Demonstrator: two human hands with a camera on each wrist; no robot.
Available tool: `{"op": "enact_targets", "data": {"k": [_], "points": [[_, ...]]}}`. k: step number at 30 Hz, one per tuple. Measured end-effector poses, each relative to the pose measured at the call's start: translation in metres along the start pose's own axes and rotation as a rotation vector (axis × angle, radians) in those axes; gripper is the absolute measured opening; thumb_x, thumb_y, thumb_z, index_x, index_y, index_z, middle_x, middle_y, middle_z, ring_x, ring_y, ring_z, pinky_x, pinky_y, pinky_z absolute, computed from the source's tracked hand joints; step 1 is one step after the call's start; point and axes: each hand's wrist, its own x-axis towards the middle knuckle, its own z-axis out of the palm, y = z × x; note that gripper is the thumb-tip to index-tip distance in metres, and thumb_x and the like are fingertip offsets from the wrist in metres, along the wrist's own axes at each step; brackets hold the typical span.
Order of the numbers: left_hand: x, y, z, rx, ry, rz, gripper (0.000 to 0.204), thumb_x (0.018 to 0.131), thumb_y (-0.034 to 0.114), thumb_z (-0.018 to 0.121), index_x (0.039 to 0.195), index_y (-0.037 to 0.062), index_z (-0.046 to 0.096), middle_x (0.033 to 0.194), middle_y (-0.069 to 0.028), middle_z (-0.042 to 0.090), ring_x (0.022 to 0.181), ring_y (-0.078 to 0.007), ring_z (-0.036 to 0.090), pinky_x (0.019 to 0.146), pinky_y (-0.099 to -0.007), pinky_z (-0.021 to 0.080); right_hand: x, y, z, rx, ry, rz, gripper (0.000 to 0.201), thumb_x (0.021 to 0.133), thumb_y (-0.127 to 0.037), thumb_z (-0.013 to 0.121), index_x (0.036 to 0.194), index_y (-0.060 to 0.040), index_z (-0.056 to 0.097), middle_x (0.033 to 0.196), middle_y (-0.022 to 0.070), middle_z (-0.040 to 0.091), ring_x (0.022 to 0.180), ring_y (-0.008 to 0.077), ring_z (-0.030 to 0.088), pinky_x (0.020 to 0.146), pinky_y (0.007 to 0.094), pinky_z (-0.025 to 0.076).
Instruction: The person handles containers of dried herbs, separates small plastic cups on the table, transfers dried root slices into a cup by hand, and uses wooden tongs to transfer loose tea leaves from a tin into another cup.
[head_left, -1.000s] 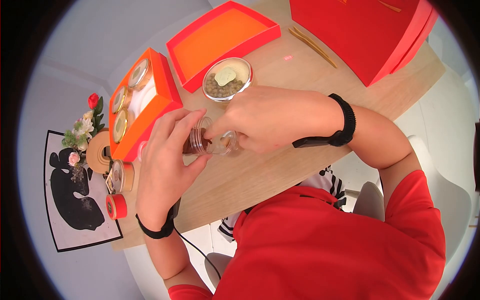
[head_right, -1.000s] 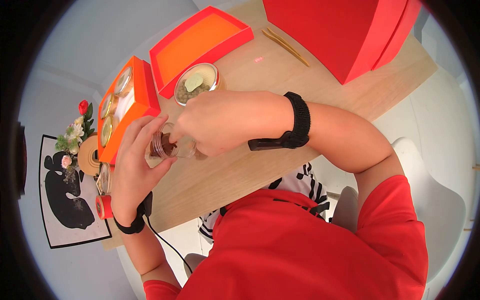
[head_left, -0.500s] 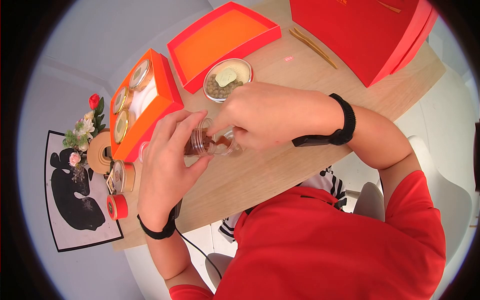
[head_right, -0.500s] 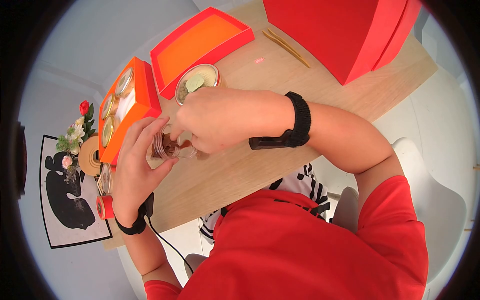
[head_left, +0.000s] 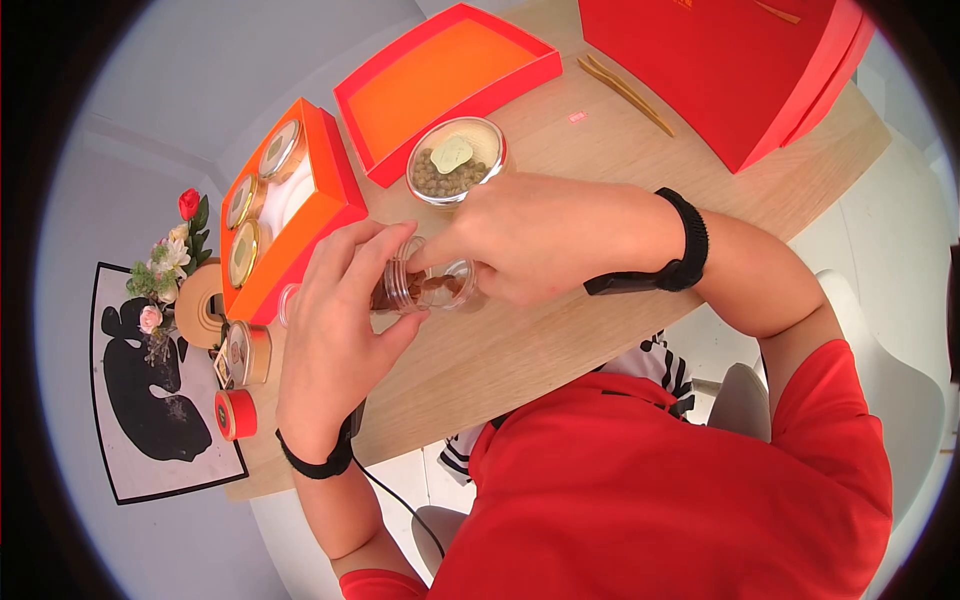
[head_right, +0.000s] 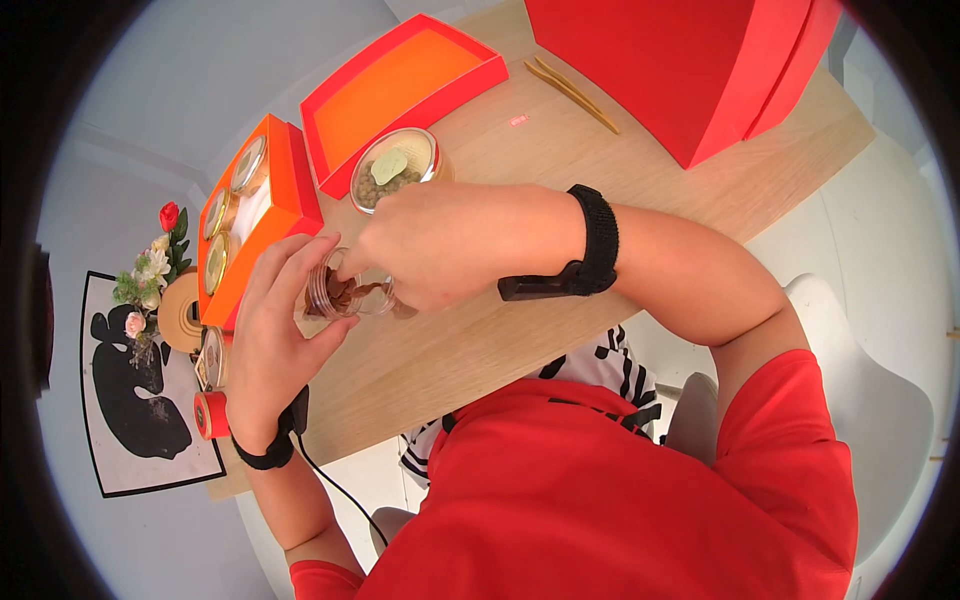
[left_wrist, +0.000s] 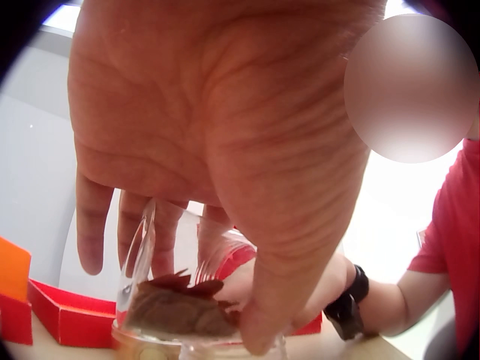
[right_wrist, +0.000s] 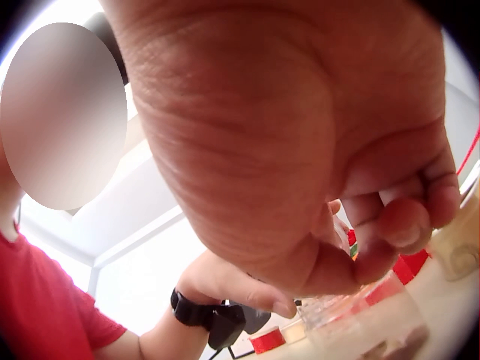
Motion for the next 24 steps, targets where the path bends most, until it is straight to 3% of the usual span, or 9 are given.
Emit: {"op": "enact_targets", "data": {"k": [5, 7, 11, 13, 20, 22, 24], "points": [[0.0004, 0.0002, 0.0008, -0.003, -0.001, -0.004, 0.084, 0.068, -0.002, 0.091, 0.146, 0.0104, 0.064, 0.14, -0.015, 0.062, 0.126, -0.0356, 0.064, 0.104, -0.0439, 0.055, 0.0003, 0.0025, 0.0011, 0.021, 0.013, -0.012, 0.044, 0.084, -0.007, 0.076, 0.127, -0.0074, 0.077, 0.087, 0.0251, 0.075, 0.084, 0.0432, 0.074, 0.08, 0.0507, 0.059], [0.0014, 0.0017, 0.0017, 0.035, 0.062, 0.048, 0.077, 0.068, 0.0, 0.092, 0.139, 0.0117, 0.067, 0.131, -0.0095, 0.066, 0.118, -0.0322, 0.066, 0.089, -0.0433, 0.061, 0.0009, 0.0032, 0.0018, 0.019, 0.02, -0.018, 0.043, 0.084, -0.007, 0.075, 0.127, -0.0066, 0.077, 0.086, 0.0251, 0.075, 0.084, 0.0434, 0.074, 0.08, 0.0508, 0.059], [0.0014, 0.002, 0.0012, 0.026, 0.057, 0.039, 0.076, 0.068, 0.0, 0.091, 0.139, 0.0114, 0.066, 0.13, -0.0094, 0.066, 0.118, -0.0317, 0.067, 0.088, -0.0425, 0.062, 0.0013, 0.0023, 0.0025, -0.013, 0.058, -0.037, 0.044, 0.082, -0.005, 0.075, 0.126, -0.0054, 0.076, 0.087, 0.0251, 0.075, 0.084, 0.0437, 0.074, 0.08, 0.0508, 0.059], [0.0003, 0.0006, 0.001, -0.028, -0.002, -0.012, 0.083, 0.068, -0.004, 0.09, 0.146, 0.0094, 0.064, 0.138, -0.015, 0.061, 0.125, -0.0355, 0.064, 0.105, -0.0436, 0.055, 0.0013, 0.0026, 0.0033, -0.001, 0.058, -0.022, 0.044, 0.081, -0.005, 0.076, 0.125, -0.005, 0.076, 0.087, 0.0251, 0.075, 0.084, 0.0439, 0.074, 0.08, 0.0508, 0.059], [0.0006, 0.0009, 0.001, -0.031, -0.003, -0.01, 0.083, 0.068, -0.004, 0.09, 0.146, 0.0094, 0.064, 0.138, -0.0149, 0.061, 0.125, -0.0353, 0.064, 0.105, -0.0437, 0.055, 0.0016, 0.0044, 0.0053, -0.004, 0.061, -0.04, 0.045, 0.081, -0.004, 0.076, 0.126, -0.0045, 0.076, 0.089, 0.0246, 0.076, 0.086, 0.044, 0.074, 0.079, 0.0504, 0.06], [0.0018, 0.0027, 0.0014, 0.025, 0.06, 0.047, 0.076, 0.068, -0.001, 0.091, 0.139, 0.0107, 0.066, 0.13, -0.0096, 0.066, 0.116, -0.0309, 0.068, 0.088, -0.042, 0.063, 0.0018, 0.0051, 0.0064, 0.004, 0.066, -0.039, 0.046, 0.081, -0.004, 0.076, 0.126, -0.0043, 0.076, 0.089, 0.0246, 0.076, 0.087, 0.0439, 0.074, 0.079, 0.0504, 0.06], [0.0019, 0.003, 0.0012, 0.026, 0.058, 0.044, 0.076, 0.068, -0.001, 0.091, 0.139, 0.0108, 0.066, 0.131, -0.0096, 0.066, 0.116, -0.031, 0.068, 0.088, -0.0421, 0.063, 0.0016, 0.005, 0.0065, -0.012, 0.07, -0.046, 0.046, 0.081, -0.005, 0.075, 0.127, -0.0039, 0.075, 0.09, 0.0245, 0.076, 0.087, 0.0438, 0.074, 0.078, 0.0507, 0.06]]}}
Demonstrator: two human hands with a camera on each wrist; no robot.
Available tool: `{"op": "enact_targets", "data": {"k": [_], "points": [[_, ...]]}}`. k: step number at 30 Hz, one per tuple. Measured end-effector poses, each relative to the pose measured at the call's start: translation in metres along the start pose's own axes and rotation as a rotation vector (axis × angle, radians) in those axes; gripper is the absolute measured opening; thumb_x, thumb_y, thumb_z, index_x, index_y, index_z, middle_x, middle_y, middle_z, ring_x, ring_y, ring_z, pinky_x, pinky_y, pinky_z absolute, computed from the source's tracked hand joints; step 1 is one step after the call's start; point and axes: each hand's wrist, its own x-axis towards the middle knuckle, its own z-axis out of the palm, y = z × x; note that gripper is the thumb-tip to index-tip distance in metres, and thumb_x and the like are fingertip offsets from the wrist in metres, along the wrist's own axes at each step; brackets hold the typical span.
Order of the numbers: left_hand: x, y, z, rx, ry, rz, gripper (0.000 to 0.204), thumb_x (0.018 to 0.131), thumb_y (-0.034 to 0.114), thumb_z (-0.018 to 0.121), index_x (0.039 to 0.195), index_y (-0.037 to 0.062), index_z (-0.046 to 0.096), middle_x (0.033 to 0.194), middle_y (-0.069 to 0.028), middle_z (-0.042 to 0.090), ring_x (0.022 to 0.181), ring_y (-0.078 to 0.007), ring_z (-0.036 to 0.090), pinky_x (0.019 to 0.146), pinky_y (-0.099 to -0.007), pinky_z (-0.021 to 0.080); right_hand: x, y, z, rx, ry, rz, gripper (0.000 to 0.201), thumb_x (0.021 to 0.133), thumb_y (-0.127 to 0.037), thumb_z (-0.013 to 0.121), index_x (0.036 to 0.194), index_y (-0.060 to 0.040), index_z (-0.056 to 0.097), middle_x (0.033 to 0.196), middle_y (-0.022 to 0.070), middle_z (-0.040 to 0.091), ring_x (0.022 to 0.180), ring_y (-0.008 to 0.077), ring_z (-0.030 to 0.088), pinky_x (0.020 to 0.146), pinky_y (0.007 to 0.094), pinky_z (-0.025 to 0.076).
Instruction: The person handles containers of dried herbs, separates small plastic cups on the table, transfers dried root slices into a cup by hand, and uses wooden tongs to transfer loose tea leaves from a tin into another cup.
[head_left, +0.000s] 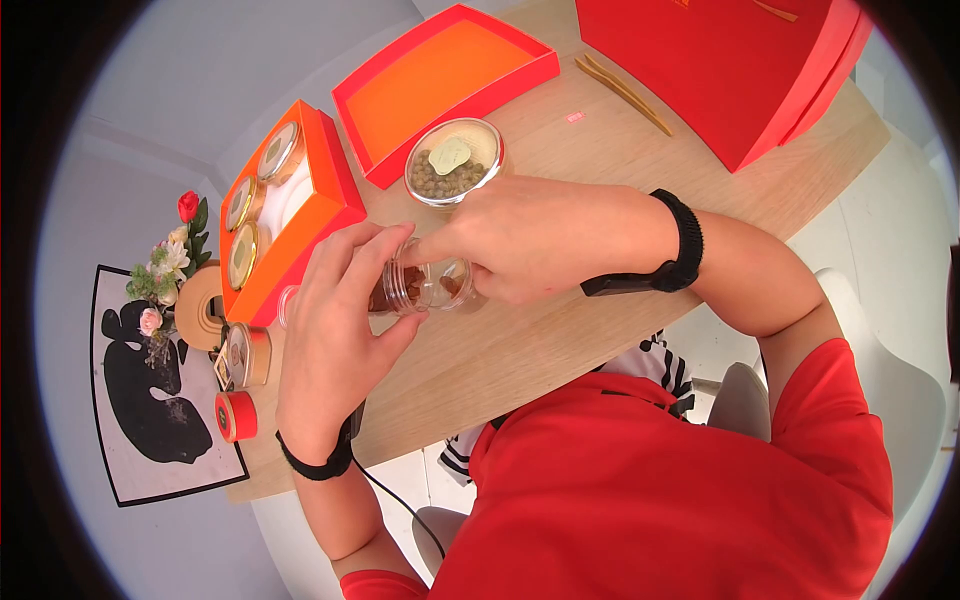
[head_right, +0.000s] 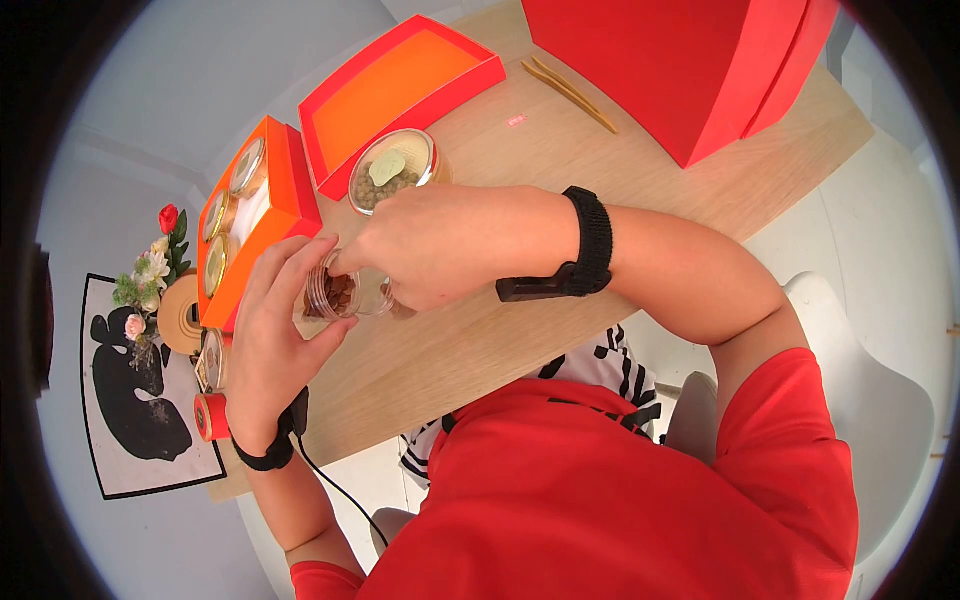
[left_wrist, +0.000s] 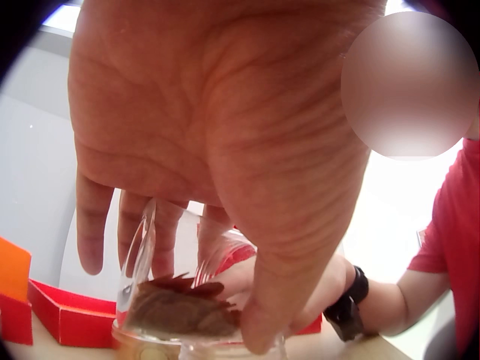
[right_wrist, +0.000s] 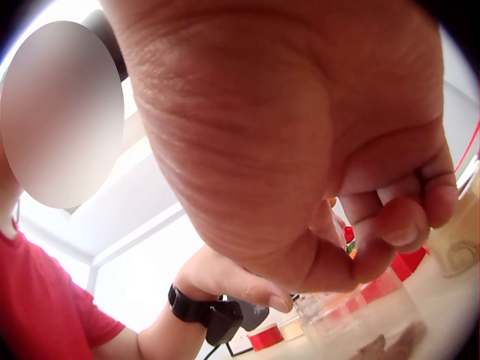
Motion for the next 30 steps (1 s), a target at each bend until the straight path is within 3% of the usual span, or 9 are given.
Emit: {"op": "enact_targets", "data": {"k": [5, 7, 22, 30], "points": [[-0.001, -0.001, 0.0, 0.003, -0.003, -0.003, 0.076, 0.068, 0.0, 0.091, 0.14, 0.0111, 0.066, 0.131, -0.0097, 0.066, 0.116, -0.0312, 0.068, 0.088, -0.0422, 0.062, 0.0, 0.001, 0.002, 0.008, -0.007, 0.001, 0.044, 0.082, -0.006, 0.075, 0.126, -0.004, 0.075, 0.09, 0.0242, 0.076, 0.087, 0.0435, 0.074, 0.078, 0.0506, 0.06], [-0.002, -0.002, 0.0, -0.045, -0.062, -0.058, 0.084, 0.068, -0.003, 0.09, 0.146, 0.0098, 0.064, 0.139, -0.0152, 0.061, 0.125, -0.0353, 0.064, 0.105, -0.0437, 0.055, -0.001, -0.001, 0.0, 0.006, -0.018, 0.006, 0.044, 0.082, -0.007, 0.075, 0.126, -0.004, 0.075, 0.09, 0.0241, 0.076, 0.087, 0.0435, 0.074, 0.078, 0.0505, 0.06], [-0.002, -0.003, 0.0, -0.061, -0.065, -0.059, 0.084, 0.069, -0.002, 0.091, 0.147, 0.0109, 0.063, 0.14, -0.0149, 0.061, 0.126, -0.0352, 0.064, 0.106, -0.0437, 0.054, 0.001, 0.003, 0.004, 0.04, 0.016, -0.069, 0.043, 0.081, -0.005, 0.074, 0.124, -0.0041, 0.079, 0.088, 0.0259, 0.076, 0.083, 0.0434, 0.074, 0.081, 0.0493, 0.06], [-0.002, -0.002, -0.001, -0.061, -0.075, -0.071, 0.084, 0.07, -0.001, 0.091, 0.148, 0.0108, 0.063, 0.141, -0.0151, 0.061, 0.127, -0.035, 0.063, 0.107, -0.0438, 0.054, 0.002, 0.006, 0.003, 0.005, 0.041, -0.038, 0.043, 0.08, -0.002, 0.064, 0.12, -0.0021, 0.081, 0.08, 0.028, 0.073, 0.08, 0.043, 0.074, 0.08, 0.048, 0.06]]}}
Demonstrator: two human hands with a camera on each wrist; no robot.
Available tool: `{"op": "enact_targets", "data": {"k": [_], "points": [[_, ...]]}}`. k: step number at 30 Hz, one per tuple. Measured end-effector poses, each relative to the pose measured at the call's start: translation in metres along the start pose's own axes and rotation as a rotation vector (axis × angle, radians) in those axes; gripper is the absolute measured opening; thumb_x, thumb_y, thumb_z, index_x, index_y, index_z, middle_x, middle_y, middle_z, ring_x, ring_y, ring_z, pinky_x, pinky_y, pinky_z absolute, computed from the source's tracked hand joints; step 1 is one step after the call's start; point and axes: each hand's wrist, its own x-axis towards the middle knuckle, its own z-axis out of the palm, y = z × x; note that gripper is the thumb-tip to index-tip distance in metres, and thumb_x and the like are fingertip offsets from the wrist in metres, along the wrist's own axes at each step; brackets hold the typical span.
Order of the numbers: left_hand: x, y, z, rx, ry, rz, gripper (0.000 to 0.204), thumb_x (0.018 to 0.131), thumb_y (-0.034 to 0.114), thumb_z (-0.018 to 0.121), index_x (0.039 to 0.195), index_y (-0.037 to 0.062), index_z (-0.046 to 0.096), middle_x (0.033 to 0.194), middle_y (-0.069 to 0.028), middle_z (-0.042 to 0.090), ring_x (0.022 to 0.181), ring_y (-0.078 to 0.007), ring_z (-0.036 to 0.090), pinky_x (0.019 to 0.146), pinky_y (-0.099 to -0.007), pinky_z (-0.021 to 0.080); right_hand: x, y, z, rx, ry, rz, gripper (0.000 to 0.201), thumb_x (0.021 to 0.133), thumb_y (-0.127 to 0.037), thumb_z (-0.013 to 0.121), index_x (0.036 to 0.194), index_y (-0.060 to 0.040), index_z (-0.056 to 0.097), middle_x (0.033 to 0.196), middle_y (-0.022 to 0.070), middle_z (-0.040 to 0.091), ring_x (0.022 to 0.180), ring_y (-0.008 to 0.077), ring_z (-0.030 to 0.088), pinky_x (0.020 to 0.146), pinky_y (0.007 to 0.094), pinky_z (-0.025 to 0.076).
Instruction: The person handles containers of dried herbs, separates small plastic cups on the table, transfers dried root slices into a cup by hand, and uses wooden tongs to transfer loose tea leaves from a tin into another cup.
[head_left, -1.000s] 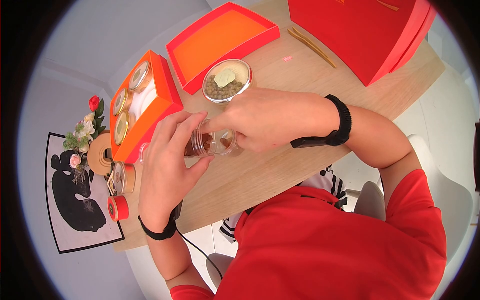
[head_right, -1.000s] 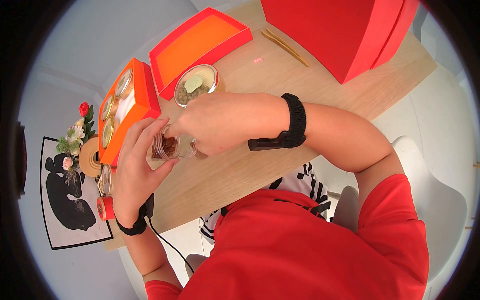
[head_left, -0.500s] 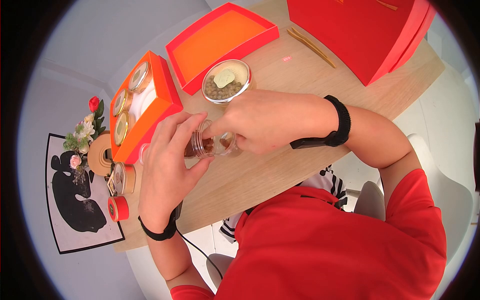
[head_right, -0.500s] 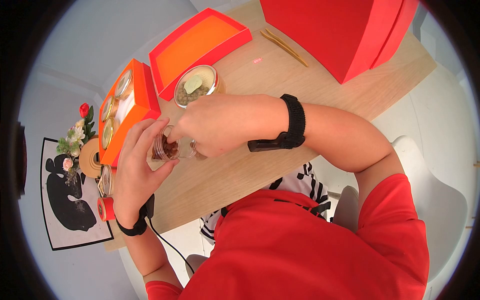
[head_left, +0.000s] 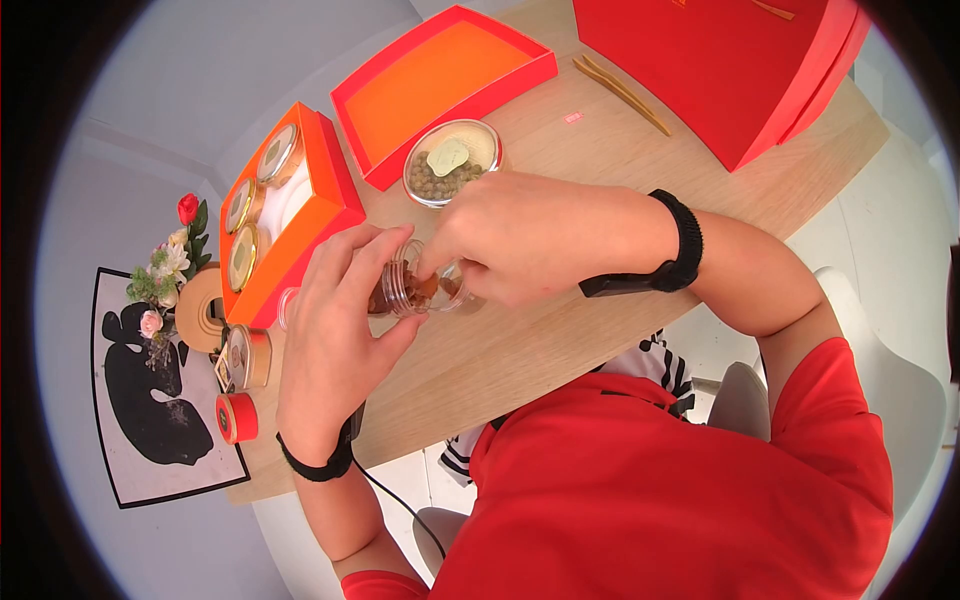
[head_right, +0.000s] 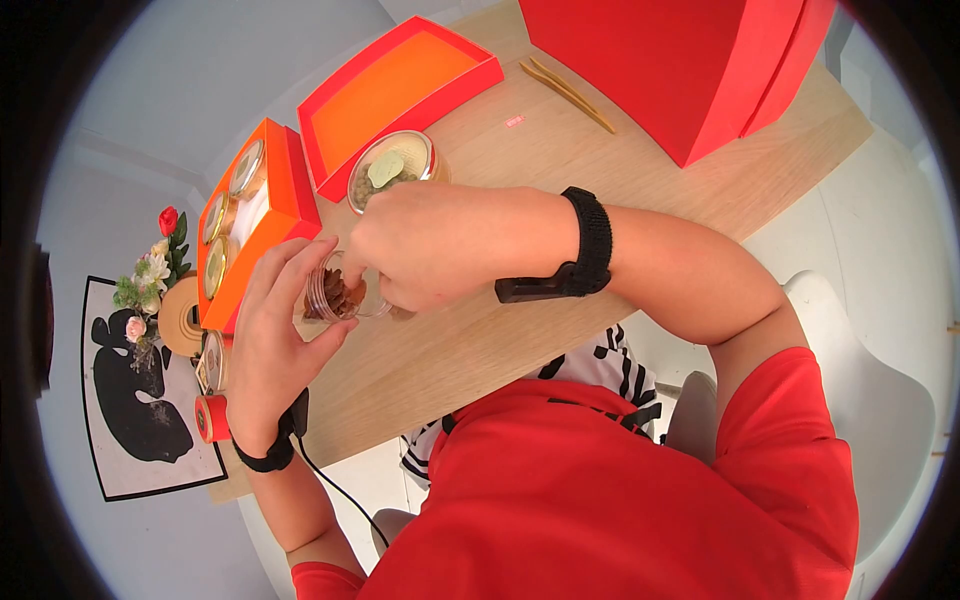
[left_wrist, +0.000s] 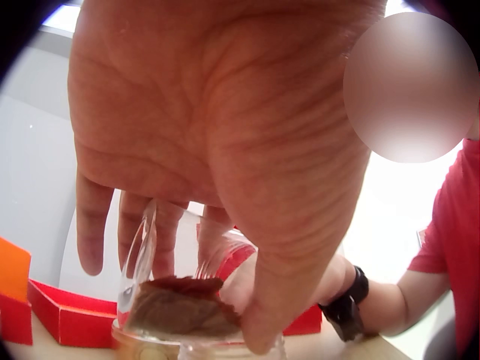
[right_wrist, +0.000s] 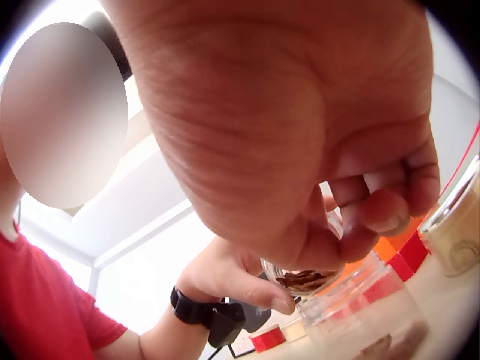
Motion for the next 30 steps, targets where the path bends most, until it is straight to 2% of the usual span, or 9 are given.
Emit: {"op": "enact_targets", "data": {"k": [7, 18, 26, 28, 29, 30], "points": [[0.0004, -0.0007, 0.0, 0.011, 0.0, 0.009, 0.084, 0.069, -0.002, 0.09, 0.148, 0.0106, 0.063, 0.14, -0.0149, 0.061, 0.127, -0.0349, 0.063, 0.108, -0.0438, 0.054, 0.0001, 0.0027, 0.0036, 0.01, 0.063, -0.032, 0.045, 0.079, -0.001, 0.064, 0.121, -0.0015, 0.081, 0.08, 0.0285, 0.072, 0.078, 0.0434, 0.073, 0.079, 0.0491, 0.06], [0.0001, -0.0003, 0.0005, 0.012, 0.009, 0.013, 0.085, 0.069, -0.003, 0.09, 0.148, 0.0105, 0.063, 0.14, -0.0149, 0.061, 0.127, -0.0352, 0.064, 0.107, -0.044, 0.055, -0.0012, -0.0028, 0.0028, 0.085, -0.038, 0.021, 0.048, 0.079, -0.004, 0.07, 0.126, -0.0089, 0.079, 0.083, 0.0261, 0.073, 0.081, 0.0435, 0.073, 0.079, 0.0502, 0.059], [0.0003, -0.0003, 0.0008, 0.013, 0.005, 0.011, 0.085, 0.069, -0.002, 0.091, 0.148, 0.0107, 0.063, 0.141, -0.0156, 0.061, 0.127, -0.0355, 0.064, 0.107, -0.0443, 0.054, -0.0015, -0.0034, -0.0008, 0.023, -0.04, 0.022, 0.043, 0.081, -0.006, 0.069, 0.122, -0.004, 0.081, 0.089, 0.0266, 0.076, 0.085, 0.0425, 0.075, 0.082, 0.0483, 0.06], [0.0014, 0.0012, 0.0019, 0.066, 0.083, 0.079, 0.078, 0.068, -0.001, 0.092, 0.14, 0.0105, 0.066, 0.132, -0.0103, 0.065, 0.116, -0.0319, 0.067, 0.087, -0.0424, 0.062, -0.0014, -0.0036, -0.001, 0.04, -0.039, 0.029, 0.042, 0.081, -0.006, 0.069, 0.121, -0.0032, 0.082, 0.09, 0.0267, 0.076, 0.085, 0.0425, 0.075, 0.083, 0.048, 0.06], [0.001, 0.0008, 0.0016, 0.066, 0.083, 0.079, 0.078, 0.068, -0.001, 0.092, 0.14, 0.0105, 0.066, 0.132, -0.0103, 0.065, 0.116, -0.0319, 0.067, 0.087, -0.0424, 0.062, -0.0011, -0.0042, -0.0018, 0.037, -0.049, 0.038, 0.042, 0.081, -0.006, 0.069, 0.121, -0.0032, 0.082, 0.09, 0.0268, 0.076, 0.085, 0.0423, 0.075, 0.083, 0.0479, 0.06], [0.0002, 0.0, 0.001, 0.044, 0.049, 0.046, 0.081, 0.068, -0.001, 0.091, 0.144, 0.0106, 0.065, 0.136, -0.0131, 0.063, 0.122, -0.0337, 0.065, 0.097, -0.0434, 0.058, -0.0009, -0.0046, -0.0023, 0.034, -0.059, 0.047, 0.042, 0.081, -0.006, 0.069, 0.121, -0.0032, 0.082, 0.09, 0.0268, 0.077, 0.086, 0.0422, 0.075, 0.083, 0.0478, 0.06]]}}
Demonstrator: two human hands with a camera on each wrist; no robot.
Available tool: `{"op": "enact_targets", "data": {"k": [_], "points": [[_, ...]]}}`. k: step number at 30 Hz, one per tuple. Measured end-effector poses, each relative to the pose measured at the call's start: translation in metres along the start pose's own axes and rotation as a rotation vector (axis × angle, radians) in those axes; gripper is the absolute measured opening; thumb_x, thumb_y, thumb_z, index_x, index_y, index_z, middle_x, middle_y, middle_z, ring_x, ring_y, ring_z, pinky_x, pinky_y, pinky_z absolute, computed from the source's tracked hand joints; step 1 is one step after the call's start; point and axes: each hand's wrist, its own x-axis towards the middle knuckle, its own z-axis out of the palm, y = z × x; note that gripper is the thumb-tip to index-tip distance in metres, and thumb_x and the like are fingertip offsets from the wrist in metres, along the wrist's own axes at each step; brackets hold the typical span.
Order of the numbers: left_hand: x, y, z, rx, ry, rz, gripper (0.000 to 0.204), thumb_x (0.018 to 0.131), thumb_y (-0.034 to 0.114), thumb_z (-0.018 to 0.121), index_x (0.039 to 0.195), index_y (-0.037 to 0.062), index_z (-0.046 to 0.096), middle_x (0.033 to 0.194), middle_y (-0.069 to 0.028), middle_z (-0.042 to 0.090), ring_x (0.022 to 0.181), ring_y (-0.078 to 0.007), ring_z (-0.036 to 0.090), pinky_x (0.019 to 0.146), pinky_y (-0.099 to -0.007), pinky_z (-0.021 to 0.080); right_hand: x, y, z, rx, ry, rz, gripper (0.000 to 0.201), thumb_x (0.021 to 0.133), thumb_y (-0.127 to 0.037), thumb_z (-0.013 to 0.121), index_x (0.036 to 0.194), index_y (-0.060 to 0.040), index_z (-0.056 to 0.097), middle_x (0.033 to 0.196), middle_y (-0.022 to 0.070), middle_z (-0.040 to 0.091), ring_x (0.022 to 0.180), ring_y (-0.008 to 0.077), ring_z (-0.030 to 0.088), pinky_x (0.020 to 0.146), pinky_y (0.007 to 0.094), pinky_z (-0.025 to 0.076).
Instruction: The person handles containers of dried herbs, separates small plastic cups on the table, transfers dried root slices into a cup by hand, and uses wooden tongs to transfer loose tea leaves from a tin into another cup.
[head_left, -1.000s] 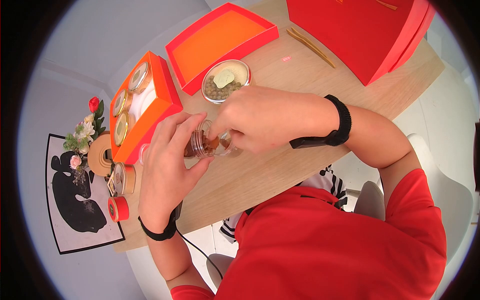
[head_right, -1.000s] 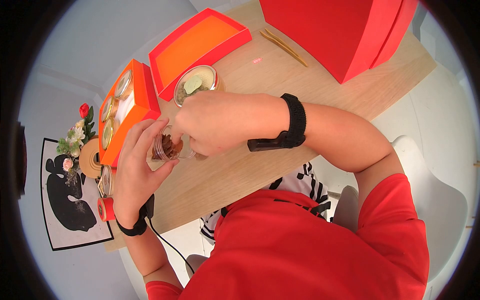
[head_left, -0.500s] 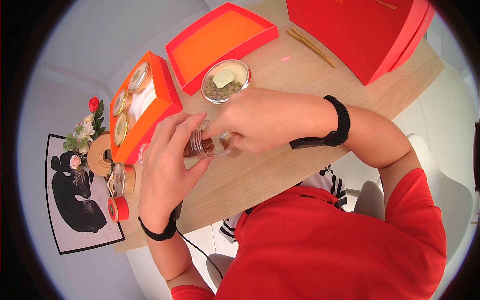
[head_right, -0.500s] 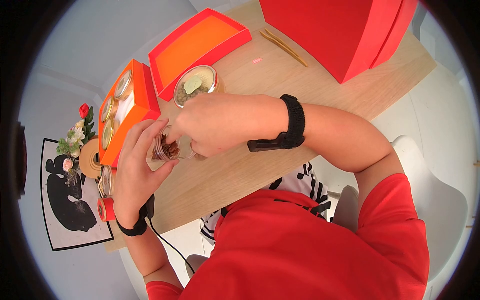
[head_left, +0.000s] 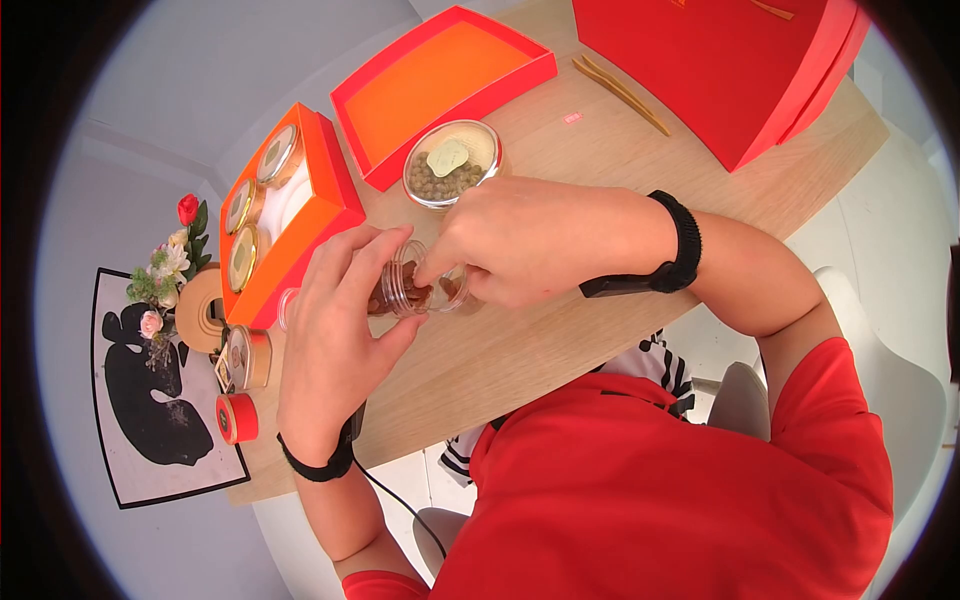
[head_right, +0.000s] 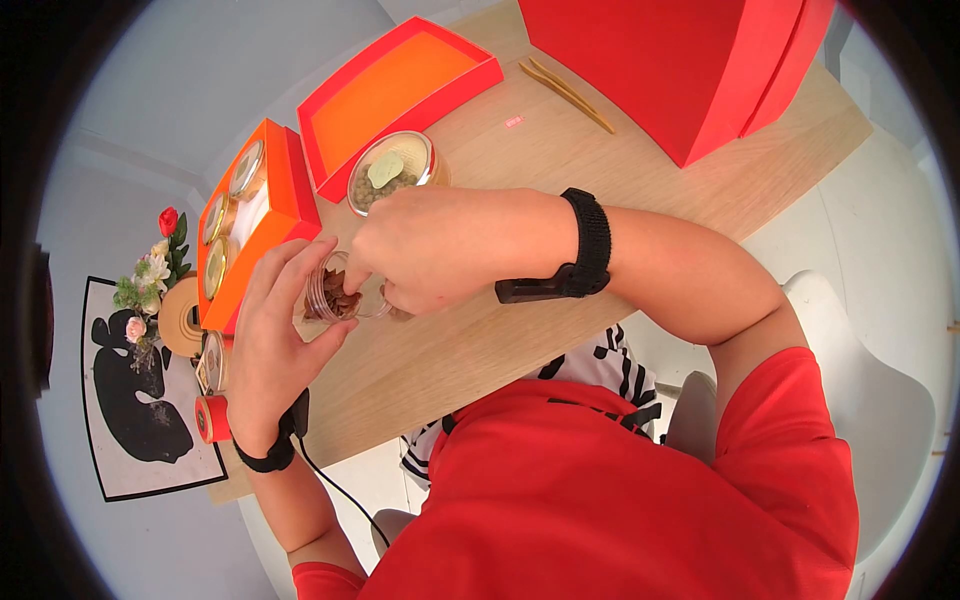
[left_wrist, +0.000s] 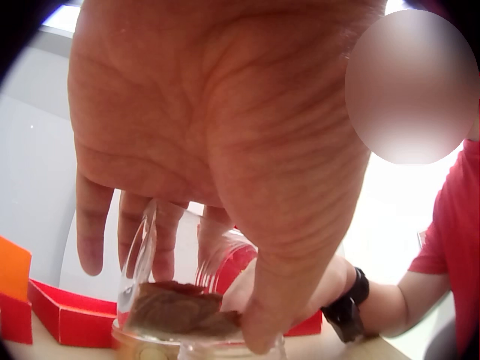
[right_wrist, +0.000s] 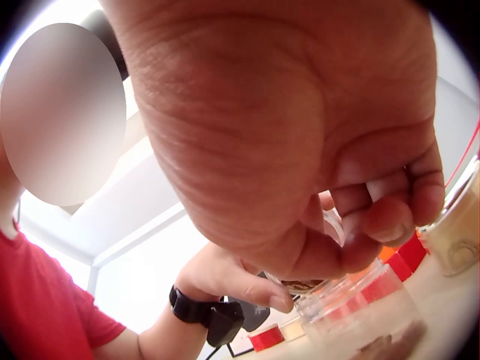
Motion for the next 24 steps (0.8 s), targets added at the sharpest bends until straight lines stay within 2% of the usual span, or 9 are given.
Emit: {"op": "enact_targets", "data": {"k": [1, 2, 4, 7, 11, 13, 14, 16, 24], "points": [[0.0, 0.0, 0.0, -0.022, -0.034, -0.033, 0.084, 0.069, -0.001, 0.091, 0.148, 0.0107, 0.063, 0.141, -0.0158, 0.061, 0.127, -0.0356, 0.064, 0.107, -0.0443, 0.054, 0.0, 0.0, 0.0, 0.0, 0.0, 0.0, 0.042, 0.081, -0.006, 0.069, 0.121, -0.0032, 0.082, 0.09, 0.0268, 0.077, 0.086, 0.0422, 0.075, 0.083, 0.0478, 0.06], [0.0, 0.0, 0.0, -0.022, -0.034, -0.033, 0.084, 0.069, -0.001, 0.091, 0.148, 0.0107, 0.063, 0.141, -0.0158, 0.061, 0.127, -0.0356, 0.064, 0.107, -0.0443, 0.054, 0.0, 0.001, 0.001, 0.001, 0.003, 0.001, 0.042, 0.081, -0.006, 0.069, 0.122, -0.0031, 0.082, 0.089, 0.0268, 0.076, 0.086, 0.0422, 0.075, 0.083, 0.0477, 0.06], [0.001, 0.002, 0.001, 0.017, 0.033, 0.02, 0.077, 0.067, 0.0, 0.092, 0.14, 0.0108, 0.067, 0.132, -0.0095, 0.065, 0.117, -0.0315, 0.067, 0.086, -0.0426, 0.061, 0.001, 0.001, 0.002, 0.002, 0.006, 0.002, 0.043, 0.081, -0.006, 0.069, 0.122, -0.0029, 0.082, 0.088, 0.0268, 0.076, 0.086, 0.0423, 0.075, 0.083, 0.0477, 0.06], [0.001, 0.001, 0.001, 0.02, 0.033, 0.023, 0.077, 0.067, 0.0, 0.092, 0.139, 0.0109, 0.067, 0.132, -0.0092, 0.065, 0.117, -0.0312, 0.067, 0.086, -0.0427, 0.061, 0.0, 0.003, 0.003, 0.01, 0.017, -0.019, 0.043, 0.081, -0.006, 0.069, 0.122, -0.0034, 0.082, 0.089, 0.027, 0.076, 0.085, 0.0423, 0.075, 0.083, 0.0476, 0.06], [0.001, 0.001, 0.0, 0.015, 0.029, 0.014, 0.077, 0.067, -0.001, 0.091, 0.14, 0.011, 0.067, 0.132, -0.0094, 0.065, 0.117, -0.0312, 0.067, 0.087, -0.0423, 0.061, 0.001, 0.002, 0.0, -0.023, 0.042, -0.048, 0.043, 0.081, -0.005, 0.07, 0.123, -0.0022, 0.08, 0.085, 0.0254, 0.076, 0.085, 0.0422, 0.075, 0.081, 0.0483, 0.06], [0.001, -0.003, 0.001, -0.054, -0.021, -0.031, 0.084, 0.067, -0.004, 0.091, 0.146, 0.0102, 0.064, 0.14, -0.016, 0.062, 0.126, -0.0358, 0.064, 0.106, -0.0442, 0.055, 0.001, 0.0, 0.0, -0.032, 0.046, -0.062, 0.044, 0.081, -0.004, 0.071, 0.124, -0.0017, 0.078, 0.085, 0.0247, 0.075, 0.085, 0.042, 0.075, 0.08, 0.0486, 0.06], [0.001, -0.004, 0.001, -0.055, -0.022, -0.031, 0.084, 0.067, -0.004, 0.091, 0.146, 0.0102, 0.064, 0.14, -0.016, 0.062, 0.126, -0.0358, 0.064, 0.106, -0.0442, 0.055, 0.001, 0.0, 0.0, -0.035, 0.067, -0.051, 0.045, 0.081, -0.004, 0.072, 0.125, -0.0019, 0.076, 0.085, 0.024, 0.075, 0.085, 0.0416, 0.075, 0.079, 0.0489, 0.06], [0.003, -0.006, 0.002, -0.034, 0.047, 0.041, 0.078, 0.067, -0.003, 0.09, 0.14, 0.0109, 0.067, 0.132, -0.0098, 0.065, 0.119, -0.0315, 0.066, 0.09, -0.0414, 0.06, 0.001, 0.0, 0.001, -0.038, 0.088, -0.041, 0.046, 0.081, -0.004, 0.073, 0.127, -0.0021, 0.074, 0.085, 0.0232, 0.075, 0.085, 0.0412, 0.075, 0.078, 0.0492, 0.06], [0.01, -0.016, 0.006, -0.148, 0.042, 0.043, 0.08, 0.066, -0.003, 0.091, 0.141, 0.0108, 0.067, 0.132, -0.0107, 0.066, 0.121, -0.0318, 0.066, 0.096, -0.0417, 0.058, 0.0, 0.009, 0.008, -0.124, 0.114, -0.052, 0.052, 0.083, -0.008, 0.077, 0.134, -0.0056, 0.069, 0.083, 0.0203, 0.075, 0.079, 0.0396, 0.075, 0.073, 0.0487, 0.06]]}}
